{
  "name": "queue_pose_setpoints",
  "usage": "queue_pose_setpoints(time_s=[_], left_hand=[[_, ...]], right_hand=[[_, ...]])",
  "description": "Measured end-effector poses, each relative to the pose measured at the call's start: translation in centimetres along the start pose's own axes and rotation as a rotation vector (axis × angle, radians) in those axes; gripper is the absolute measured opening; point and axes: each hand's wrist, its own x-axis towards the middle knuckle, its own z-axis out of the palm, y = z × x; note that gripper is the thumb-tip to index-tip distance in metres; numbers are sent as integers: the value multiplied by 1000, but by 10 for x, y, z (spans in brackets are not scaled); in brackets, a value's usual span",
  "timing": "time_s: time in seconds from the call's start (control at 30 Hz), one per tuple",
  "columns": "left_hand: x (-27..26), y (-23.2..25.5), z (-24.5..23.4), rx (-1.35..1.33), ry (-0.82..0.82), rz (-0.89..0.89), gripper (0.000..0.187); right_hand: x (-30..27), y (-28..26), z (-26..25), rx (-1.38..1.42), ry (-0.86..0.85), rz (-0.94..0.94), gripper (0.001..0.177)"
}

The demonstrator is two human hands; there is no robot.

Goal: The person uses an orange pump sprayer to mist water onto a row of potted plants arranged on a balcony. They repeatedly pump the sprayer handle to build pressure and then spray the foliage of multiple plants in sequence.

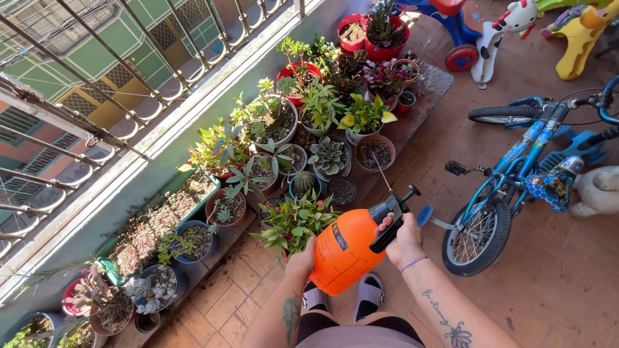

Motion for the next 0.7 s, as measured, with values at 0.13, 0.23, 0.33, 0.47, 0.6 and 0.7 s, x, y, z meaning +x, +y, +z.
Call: queue_pose_setpoints(time_s=[0.13, 0.23, 0.33, 0.47, 0.6, 0.7], left_hand=[[-34, -12, -34, -16, 5, -47, 124], [-61, -16, -56, -13, 1, -66, 120], [-64, -22, -68, -5, -8, -56, 120], [-42, -40, -71, -94, -24, -66, 117], [-22, -54, -72, -235, -55, -106, 115], [-1, -68, -64, -338, -51, -137, 124]], right_hand=[[-8, 32, 20, -12, -37, 33, 29], [-10, 50, 29, -16, -41, 48, 28], [-10, 62, 33, -14, -38, 38, 29], [-14, 70, 37, -12, -48, 25, 31], [-30, 72, 47, -30, -49, 7, 33], [-40, 73, 52, -32, -63, -11, 31]])
